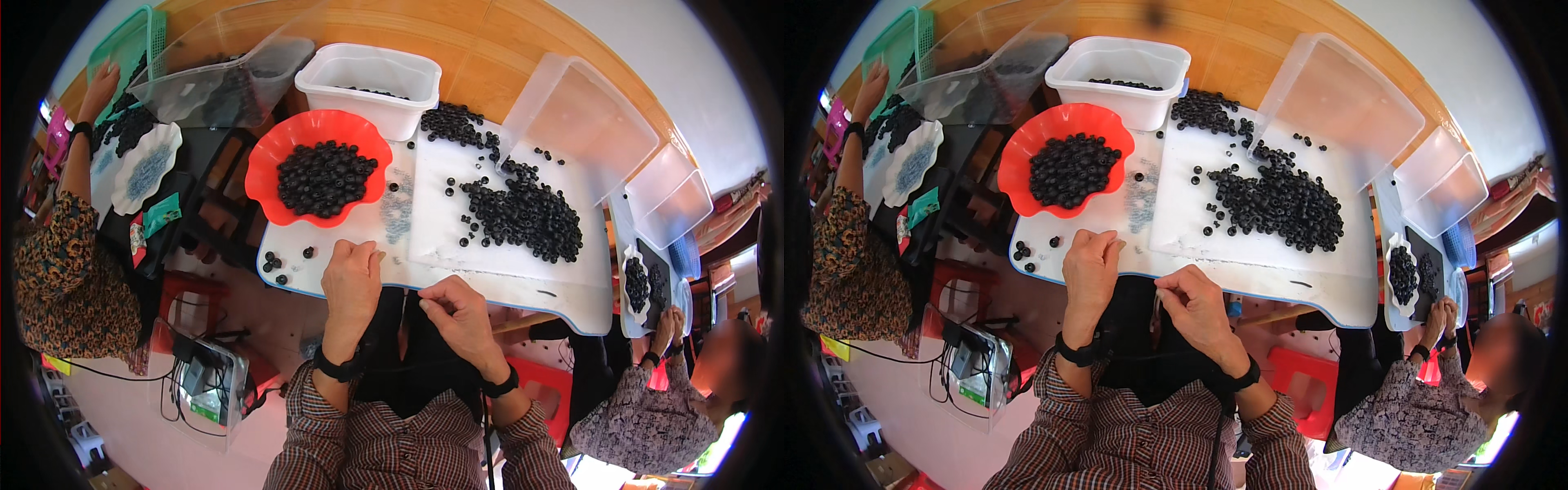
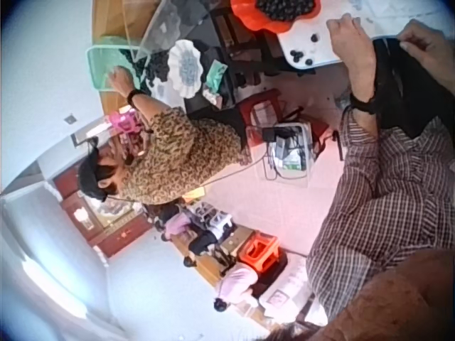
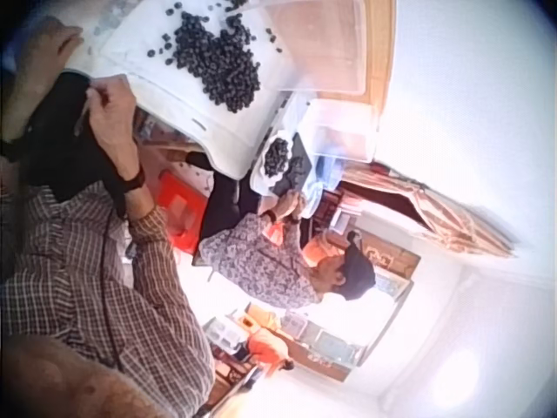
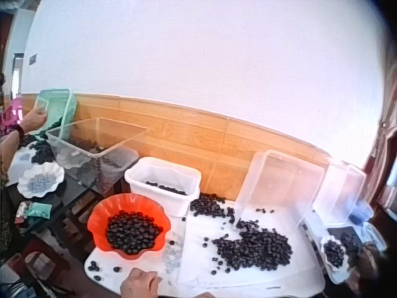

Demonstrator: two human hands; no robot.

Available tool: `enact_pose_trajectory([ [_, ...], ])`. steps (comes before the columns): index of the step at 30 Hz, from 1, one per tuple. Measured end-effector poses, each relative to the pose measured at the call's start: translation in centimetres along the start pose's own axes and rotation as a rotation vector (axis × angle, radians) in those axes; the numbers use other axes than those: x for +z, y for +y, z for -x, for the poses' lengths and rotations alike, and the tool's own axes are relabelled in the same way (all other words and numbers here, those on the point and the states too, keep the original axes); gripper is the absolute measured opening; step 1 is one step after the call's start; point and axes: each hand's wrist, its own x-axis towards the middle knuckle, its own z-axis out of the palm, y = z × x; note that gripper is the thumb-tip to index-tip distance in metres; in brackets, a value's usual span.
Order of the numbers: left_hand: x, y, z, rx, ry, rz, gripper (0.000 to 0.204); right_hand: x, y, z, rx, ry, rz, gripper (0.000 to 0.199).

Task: Sorting small black plastic components on a work table.

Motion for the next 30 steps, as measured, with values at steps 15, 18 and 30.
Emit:
enact_pose_trajectory([
  [15,1.4,2.8,2.1,-0.095,-0.275,0.501,0.014,0.0,1.5,0.3,-0.015,0.161,-0.136,0.017],
  [18,1.4,4.8,2.2,-0.394,-0.562,0.814,0.024,-0.4,1.9,0.4,-0.047,0.217,-0.187,0.018],
  [30,6.5,6.7,0.7,0.191,-0.159,0.298,0.011,-3.3,3.6,1.4,-0.075,0.405,-0.142,0.009],
])
